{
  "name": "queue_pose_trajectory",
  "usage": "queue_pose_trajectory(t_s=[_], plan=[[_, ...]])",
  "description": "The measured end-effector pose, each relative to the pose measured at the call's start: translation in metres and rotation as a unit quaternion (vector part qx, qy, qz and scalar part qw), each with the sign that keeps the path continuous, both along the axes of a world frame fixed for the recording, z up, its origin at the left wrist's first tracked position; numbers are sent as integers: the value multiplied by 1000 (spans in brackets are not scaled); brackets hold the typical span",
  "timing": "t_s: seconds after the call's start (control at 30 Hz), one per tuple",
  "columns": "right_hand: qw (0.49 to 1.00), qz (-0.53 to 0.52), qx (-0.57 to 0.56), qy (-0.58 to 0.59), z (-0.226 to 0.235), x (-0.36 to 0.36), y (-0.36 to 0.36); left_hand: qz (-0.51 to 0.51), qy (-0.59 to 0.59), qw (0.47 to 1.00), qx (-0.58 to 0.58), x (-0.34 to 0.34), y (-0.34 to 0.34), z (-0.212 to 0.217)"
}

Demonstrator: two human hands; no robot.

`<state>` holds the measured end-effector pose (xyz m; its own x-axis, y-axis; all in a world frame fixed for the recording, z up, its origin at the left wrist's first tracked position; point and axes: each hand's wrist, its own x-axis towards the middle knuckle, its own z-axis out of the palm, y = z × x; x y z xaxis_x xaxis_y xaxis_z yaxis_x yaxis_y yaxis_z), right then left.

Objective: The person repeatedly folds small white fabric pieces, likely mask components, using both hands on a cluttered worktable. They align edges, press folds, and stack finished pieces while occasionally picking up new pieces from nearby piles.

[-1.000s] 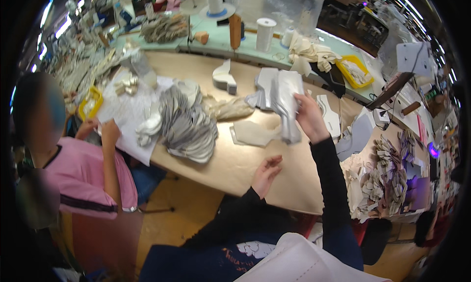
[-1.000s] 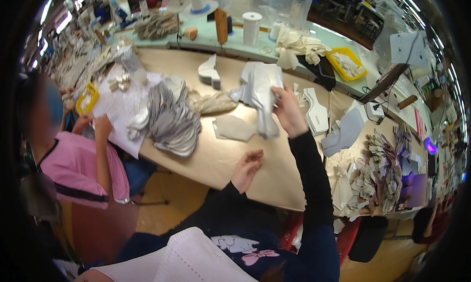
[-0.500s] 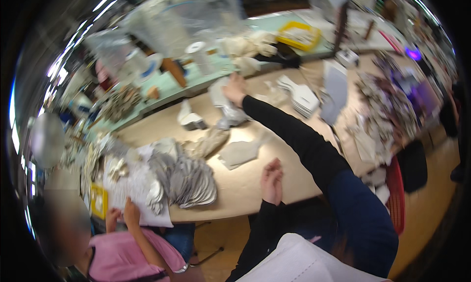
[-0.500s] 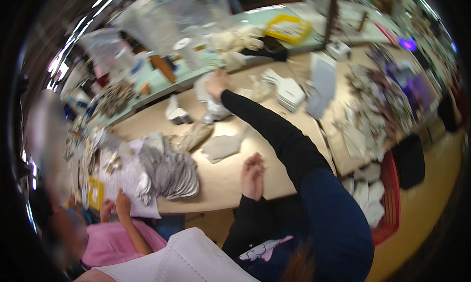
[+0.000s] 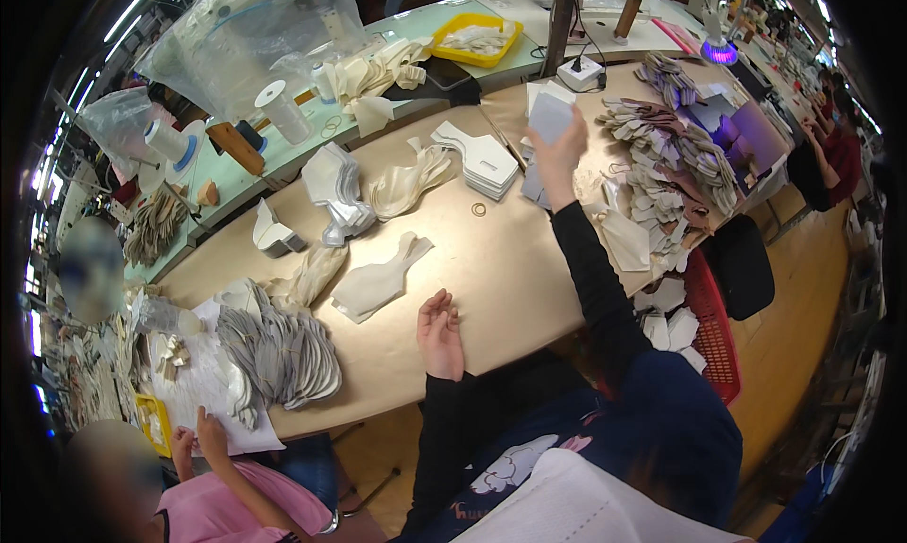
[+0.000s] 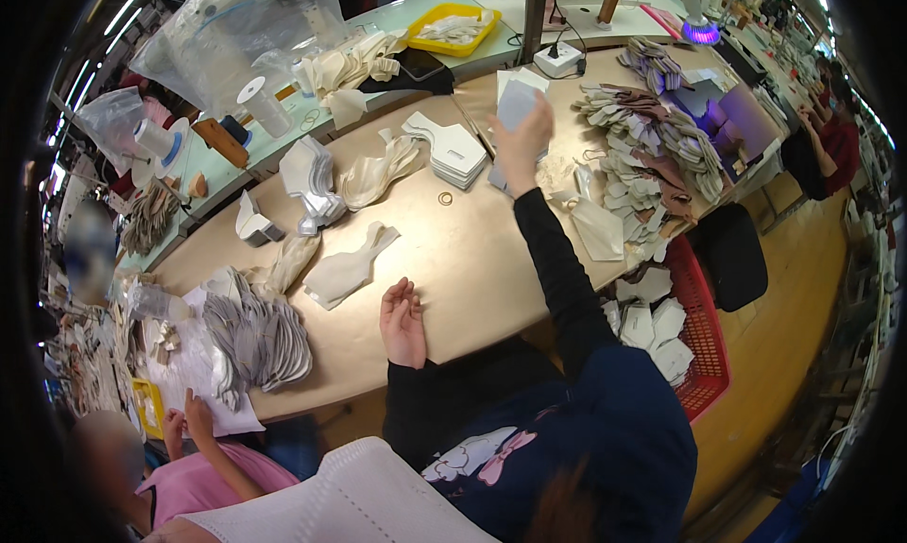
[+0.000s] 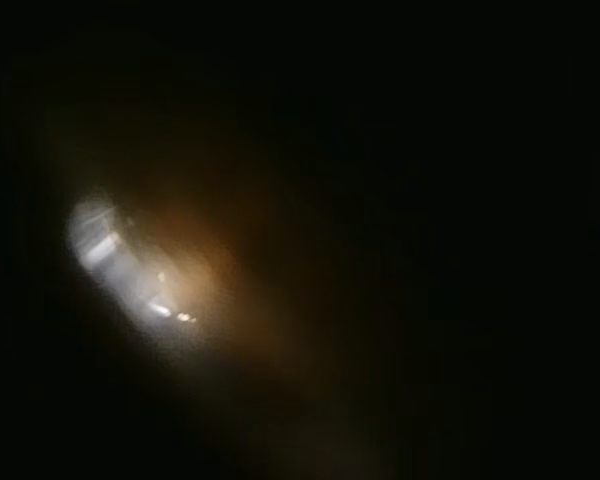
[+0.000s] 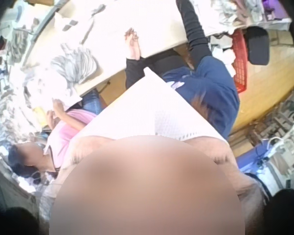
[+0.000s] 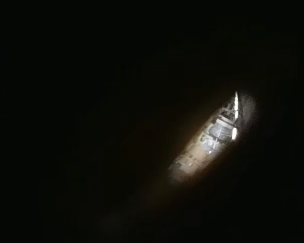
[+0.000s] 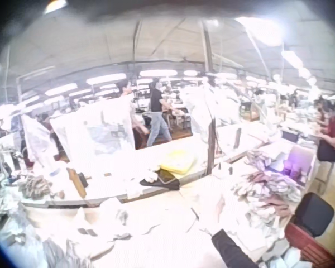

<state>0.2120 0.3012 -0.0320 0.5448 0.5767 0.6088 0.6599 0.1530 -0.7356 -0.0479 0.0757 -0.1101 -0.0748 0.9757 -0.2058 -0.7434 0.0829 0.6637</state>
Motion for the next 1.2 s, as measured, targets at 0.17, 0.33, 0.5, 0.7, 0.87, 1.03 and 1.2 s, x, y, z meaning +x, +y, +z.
queue_pose_trajectory(t_s=[0.17, 0.33, 0.5, 0.7, 0.87, 1.03, 1.2], plan=[[997, 51, -40, -32, -19, 7, -17, 9, 20, 1000, -8, 0, -1, 1], [900, 249, -210, -290, -41, -47, -16, 2, 27, 1000, 1, -2, 0, -3], [916, 176, -244, -265, -57, -65, 0, 7, 23, 1000, 3, -3, 1, -4], [944, 169, -261, -112, -41, -41, 12, 13, 7, 1000, 3, -2, 0, -5], [926, 274, -107, 236, -2, -4, -2, 7, 28, 1000, 5, -2, 0, -1], [858, 406, -105, 297, 23, -9, -99, 104, 351, 924, 110, 28, -7, 6], [761, 513, -286, 275, 23, -45, -199, 160, 614, 723, 273, 29, -17, 1]])
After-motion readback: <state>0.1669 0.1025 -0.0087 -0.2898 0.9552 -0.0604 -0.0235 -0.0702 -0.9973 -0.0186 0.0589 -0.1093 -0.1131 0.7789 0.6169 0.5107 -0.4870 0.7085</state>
